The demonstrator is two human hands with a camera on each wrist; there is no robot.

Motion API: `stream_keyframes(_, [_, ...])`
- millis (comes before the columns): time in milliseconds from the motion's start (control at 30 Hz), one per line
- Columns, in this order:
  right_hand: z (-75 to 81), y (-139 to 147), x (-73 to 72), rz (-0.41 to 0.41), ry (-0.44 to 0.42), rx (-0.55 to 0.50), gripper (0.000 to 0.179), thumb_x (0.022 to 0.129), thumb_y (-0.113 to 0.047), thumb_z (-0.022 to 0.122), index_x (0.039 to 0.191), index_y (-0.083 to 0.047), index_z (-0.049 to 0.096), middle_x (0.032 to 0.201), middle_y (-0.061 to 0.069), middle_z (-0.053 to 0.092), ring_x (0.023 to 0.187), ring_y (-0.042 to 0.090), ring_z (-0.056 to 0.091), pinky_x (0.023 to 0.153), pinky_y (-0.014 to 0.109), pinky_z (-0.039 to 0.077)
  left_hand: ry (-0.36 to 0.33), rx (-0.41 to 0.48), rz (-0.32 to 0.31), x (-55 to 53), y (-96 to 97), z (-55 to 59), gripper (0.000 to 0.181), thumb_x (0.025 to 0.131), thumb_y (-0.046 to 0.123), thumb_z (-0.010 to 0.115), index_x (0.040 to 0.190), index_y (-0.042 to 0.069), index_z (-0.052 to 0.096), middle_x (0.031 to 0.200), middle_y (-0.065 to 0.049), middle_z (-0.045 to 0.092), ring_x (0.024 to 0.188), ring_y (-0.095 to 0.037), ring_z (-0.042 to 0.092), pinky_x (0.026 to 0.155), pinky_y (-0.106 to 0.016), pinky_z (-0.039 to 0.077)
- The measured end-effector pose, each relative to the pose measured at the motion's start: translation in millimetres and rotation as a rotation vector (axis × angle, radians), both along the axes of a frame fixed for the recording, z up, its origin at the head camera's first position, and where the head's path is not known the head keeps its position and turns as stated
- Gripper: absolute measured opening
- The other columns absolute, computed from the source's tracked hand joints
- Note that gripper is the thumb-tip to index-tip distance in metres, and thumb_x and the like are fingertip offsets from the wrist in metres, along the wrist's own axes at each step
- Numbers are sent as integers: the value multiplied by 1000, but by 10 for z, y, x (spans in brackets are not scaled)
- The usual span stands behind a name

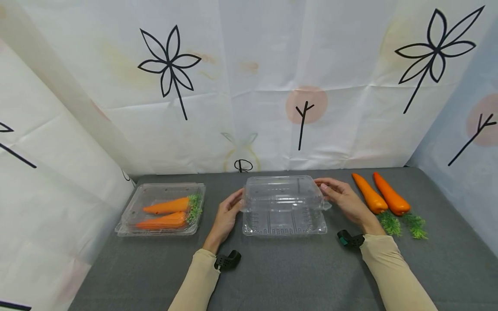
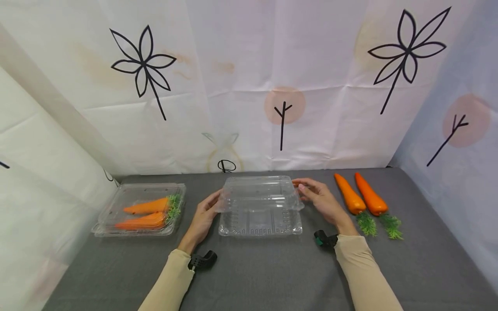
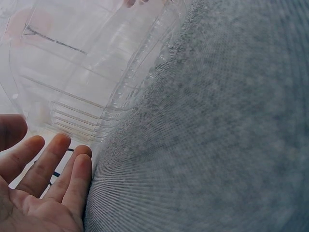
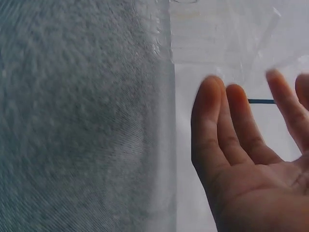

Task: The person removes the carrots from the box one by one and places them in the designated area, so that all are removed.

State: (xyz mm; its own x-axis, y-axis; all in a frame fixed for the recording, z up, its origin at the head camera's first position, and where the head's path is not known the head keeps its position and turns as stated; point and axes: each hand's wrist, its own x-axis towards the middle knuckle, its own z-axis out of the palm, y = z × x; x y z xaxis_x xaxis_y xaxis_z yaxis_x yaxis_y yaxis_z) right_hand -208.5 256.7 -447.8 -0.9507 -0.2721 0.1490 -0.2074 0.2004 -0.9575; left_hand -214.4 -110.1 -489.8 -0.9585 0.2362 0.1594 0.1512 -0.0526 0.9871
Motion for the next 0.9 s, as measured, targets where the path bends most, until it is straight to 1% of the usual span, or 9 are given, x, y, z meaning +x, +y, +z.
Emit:
stream_keyframes(67, [34, 4, 16, 8, -25, 50, 42, 110, -23, 48, 141, 4, 54, 138, 15, 58, 111, 9, 61, 92, 30, 55, 5, 1, 0, 0, -3, -1, 44, 106, 6, 52, 149, -2, 47, 146, -22, 52, 137, -32, 48, 104, -24, 46])
stream_keyframes(167, [70, 11, 32, 36, -59, 86, 43, 109, -21, 51, 144, 4, 51, 139, 26, 54, 107, 14, 64, 91, 41, 57, 2, 15, -10, -1, -7, -2, 44, 107, 6, 51, 149, -1, 47, 147, -22, 52, 137, -29, 49, 105, -25, 47])
stream_keyframes(300, [109, 29, 61, 71, -108, 110, 50, 106, -18, 58, 149, 2, 44, 137, 29, 53, 103, 18, 65, 88, 47, 58, -24, 38, -20, -4, -10, -6, 43, 109, 10, 48, 150, -1, 46, 148, -22, 50, 130, -23, 54, 106, -28, 47])
stream_keyframes(433, [163, 47, 88, 111, -155, 104, 58, 104, -16, 60, 153, 3, 36, 128, 29, 56, 98, 24, 66, 85, 49, 58, -50, 60, -23, -1, -7, 3, 44, 110, 14, 46, 150, -2, 45, 151, -22, 47, 129, -20, 55, 106, -29, 47])
stream_keyframes(567, [217, 75, 116, 155, -228, 138, 61, 104, -18, 61, 151, 9, 34, 108, 22, 64, 91, 31, 66, 78, 49, 60, -46, 53, -21, 1, -5, 12, 46, 108, 14, 50, 150, -4, 45, 149, -24, 48, 131, -22, 52, 104, -26, 48])
stream_keyframes(667, [244, 97, 136, 192, -276, 173, 56, 105, -19, 60, 144, 15, 39, 97, 18, 65, 85, 34, 66, 72, 47, 61, -33, 44, -21, 2, -5, 11, 46, 107, 12, 51, 150, -5, 45, 147, -26, 49, 132, -25, 52, 102, -26, 48])
stream_keyframes(767, [250, 102, 141, 215, -285, 170, 50, 106, -18, 58, 137, 19, 45, 95, 18, 65, 82, 34, 66, 69, 47, 61, -24, 43, -21, 5, -5, 10, 46, 107, 11, 51, 150, -6, 44, 148, -26, 48, 134, -29, 50, 103, -26, 49])
stream_keyframes(833, [241, 87, 134, 209, -278, 151, 48, 106, -18, 57, 135, 19, 48, 94, 18, 64, 82, 31, 66, 69, 47, 61, -24, 43, -17, 7, -5, 10, 47, 108, 12, 51, 150, -6, 44, 149, -26, 47, 136, -31, 48, 104, -27, 48])
stream_keyframes(900, [226, 56, 126, 184, -265, 138, 48, 106, -19, 56, 135, 19, 48, 94, 18, 64, 83, 29, 66, 70, 47, 61, -23, 45, -10, 8, -5, 9, 48, 108, 14, 50, 150, -7, 42, 151, -26, 45, 138, -33, 46, 106, -29, 47])
